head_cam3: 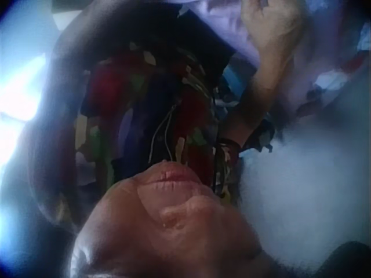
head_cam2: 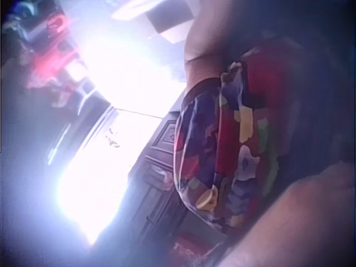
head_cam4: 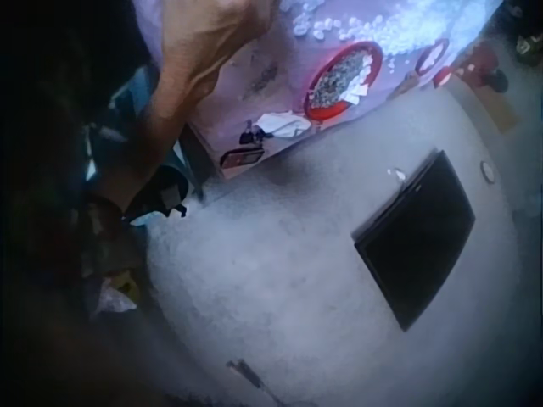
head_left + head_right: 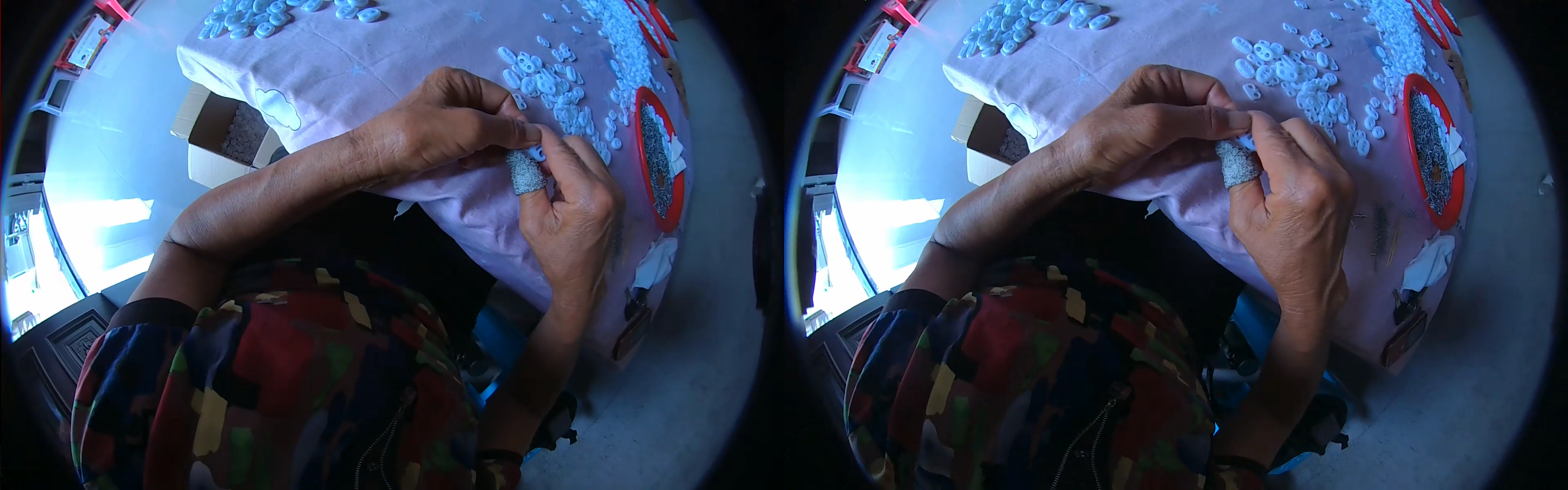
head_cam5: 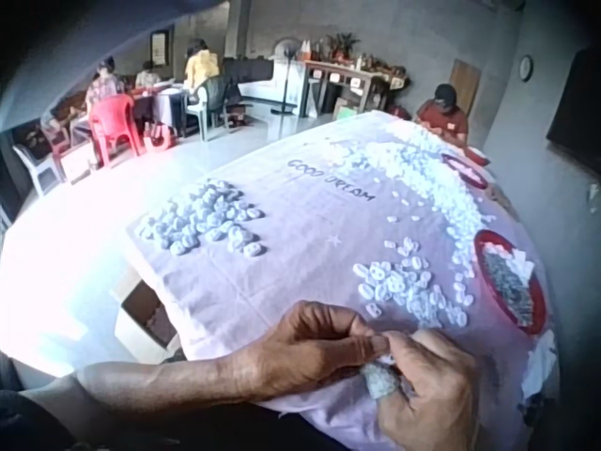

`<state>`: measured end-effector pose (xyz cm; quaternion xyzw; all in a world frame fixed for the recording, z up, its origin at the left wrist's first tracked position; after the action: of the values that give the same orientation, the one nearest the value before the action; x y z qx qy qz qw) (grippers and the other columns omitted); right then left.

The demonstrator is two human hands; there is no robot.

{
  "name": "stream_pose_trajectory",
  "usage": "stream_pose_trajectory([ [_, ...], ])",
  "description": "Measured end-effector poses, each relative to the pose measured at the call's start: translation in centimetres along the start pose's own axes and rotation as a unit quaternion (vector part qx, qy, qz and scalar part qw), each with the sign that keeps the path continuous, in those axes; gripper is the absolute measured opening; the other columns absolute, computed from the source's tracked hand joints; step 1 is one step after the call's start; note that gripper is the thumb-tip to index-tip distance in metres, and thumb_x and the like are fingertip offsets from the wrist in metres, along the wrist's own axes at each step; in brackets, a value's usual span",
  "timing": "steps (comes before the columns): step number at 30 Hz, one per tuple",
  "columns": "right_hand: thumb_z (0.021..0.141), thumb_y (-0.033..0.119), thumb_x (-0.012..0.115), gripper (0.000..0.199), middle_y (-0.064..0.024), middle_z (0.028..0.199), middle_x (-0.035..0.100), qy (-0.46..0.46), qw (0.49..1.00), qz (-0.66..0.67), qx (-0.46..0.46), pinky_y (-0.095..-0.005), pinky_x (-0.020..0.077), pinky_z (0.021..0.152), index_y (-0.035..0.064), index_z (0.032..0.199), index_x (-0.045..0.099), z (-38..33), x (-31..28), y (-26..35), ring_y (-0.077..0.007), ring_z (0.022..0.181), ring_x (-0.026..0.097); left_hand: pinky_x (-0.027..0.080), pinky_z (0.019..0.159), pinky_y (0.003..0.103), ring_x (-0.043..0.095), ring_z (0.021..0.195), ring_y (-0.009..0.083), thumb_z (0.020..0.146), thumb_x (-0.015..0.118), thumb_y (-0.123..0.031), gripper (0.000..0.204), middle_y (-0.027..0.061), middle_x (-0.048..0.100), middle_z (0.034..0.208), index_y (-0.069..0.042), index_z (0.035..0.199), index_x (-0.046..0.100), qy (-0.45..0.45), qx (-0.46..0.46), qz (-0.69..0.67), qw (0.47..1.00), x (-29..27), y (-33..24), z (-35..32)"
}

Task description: The person manually inserts small metal screws into plastic sliders one at a time on a table.

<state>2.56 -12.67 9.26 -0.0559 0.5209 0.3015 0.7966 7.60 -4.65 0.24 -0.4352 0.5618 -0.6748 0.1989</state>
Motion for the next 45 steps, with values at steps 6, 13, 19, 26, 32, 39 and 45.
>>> stream_pose_trajectory([
  [6, 0.069, -0.006, 0.060, 0.037, -0.0162, 0.075, 0.056, -0.002, 1.000, -0.004, -0.012, -0.0391, 0.0515, 0.061, -0.0065, 0.106, 0.066, 0.0, 0.2, 0.1, -0.0311, 0.069, 0.061, 0.049, 0.063, 0.016, 0.062, 0.073, 0.0047, 0.093, 0.064, -0.010, 0.012, 0.0034, 0.068, 0.085, 0.000, 0.095, 0.070, 0.019, 0.015, -0.028, 0.999, 0.1, 0.5, 0.2],
  [13, 0.072, -0.006, 0.060, 0.036, -0.0156, 0.079, 0.060, -0.033, 0.999, 0.009, -0.019, -0.0373, 0.0519, 0.063, -0.0057, 0.108, 0.066, -0.1, 0.2, -0.1, -0.0304, 0.072, 0.063, 0.055, 0.081, 0.023, 0.067, 0.087, 0.0102, 0.093, 0.064, -0.009, 0.012, 0.0057, 0.069, 0.092, 0.001, 0.097, 0.069, 0.012, 0.008, -0.045, 0.999, 0.0, 0.6, 0.3],
  [19, 0.081, 0.003, 0.065, 0.033, -0.0091, 0.079, 0.062, -0.053, 0.996, 0.071, 0.024, -0.0317, 0.0499, 0.060, -0.0001, 0.114, 0.067, -0.9, -0.7, -0.9, -0.0201, 0.070, 0.062, 0.056, 0.081, 0.024, 0.066, 0.085, 0.0095, 0.094, 0.063, -0.011, 0.012, 0.0048, 0.070, 0.092, -0.001, 0.097, 0.070, -0.006, -0.003, -0.060, 0.998, -0.2, 0.6, 0.2],
  [26, 0.087, 0.001, 0.060, 0.023, -0.0096, 0.091, 0.068, -0.056, 0.976, 0.114, 0.174, -0.0284, 0.0521, 0.065, 0.0029, 0.107, 0.073, -6.8, -3.2, -8.6, -0.0181, 0.077, 0.064, 0.049, 0.061, 0.019, 0.063, 0.077, 0.0062, 0.099, 0.054, -0.012, 0.018, 0.0032, 0.070, 0.096, -0.004, 0.103, 0.070, -0.054, 0.130, 0.198, 0.970, -4.5, -4.0, -0.1],
  [32, 0.083, 0.002, 0.062, 0.026, -0.0115, 0.093, 0.067, 0.004, 0.972, 0.040, 0.233, -0.0350, 0.0521, 0.079, 0.0051, 0.107, 0.073, -8.5, -2.9, -9.7, -0.0251, 0.090, 0.064, 0.053, 0.063, 0.032, 0.066, 0.066, 0.0187, 0.083, 0.066, -0.011, 0.015, 0.0134, 0.070, 0.078, 0.001, 0.090, 0.071, -0.310, 0.198, 0.546, 0.752, -11.0, -11.4, -2.5],
  [39, 0.084, 0.005, 0.063, 0.024, -0.0128, 0.095, 0.066, 0.014, 0.975, -0.019, 0.221, -0.0378, 0.0516, 0.081, 0.0052, 0.106, 0.073, -6.8, -3.1, -9.8, -0.0271, 0.090, 0.064, 0.050, 0.059, 0.033, 0.063, 0.063, 0.0182, 0.082, 0.068, -0.011, 0.016, 0.0134, 0.070, 0.077, 0.001, 0.093, 0.071, -0.384, 0.266, 0.621, 0.629, -12.8, -12.7, -4.2],
  [45, 0.084, 0.007, 0.063, 0.022, -0.0119, 0.095, 0.066, 0.054, 0.973, 0.031, 0.224, -0.0391, 0.0503, 0.083, 0.0050, 0.104, 0.073, -6.5, -2.0, -9.9, -0.0262, 0.089, 0.063, 0.058, 0.080, 0.031, 0.069, 0.086, 0.0190, 0.093, 0.061, -0.007, 0.023, 0.0088, 0.070, 0.105, -0.009, 0.115, 0.068, -0.180, 0.300, 0.652, 0.672, -5.9, -10.2, -1.8],
])
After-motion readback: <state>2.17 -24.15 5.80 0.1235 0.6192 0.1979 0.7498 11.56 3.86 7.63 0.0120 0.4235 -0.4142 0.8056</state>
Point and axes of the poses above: each hand's wrist, its own z-axis towards the middle knuckle, its own x-axis out of the palm, y = z × x, the point moved 10 cm from there along z, towards the middle knuckle
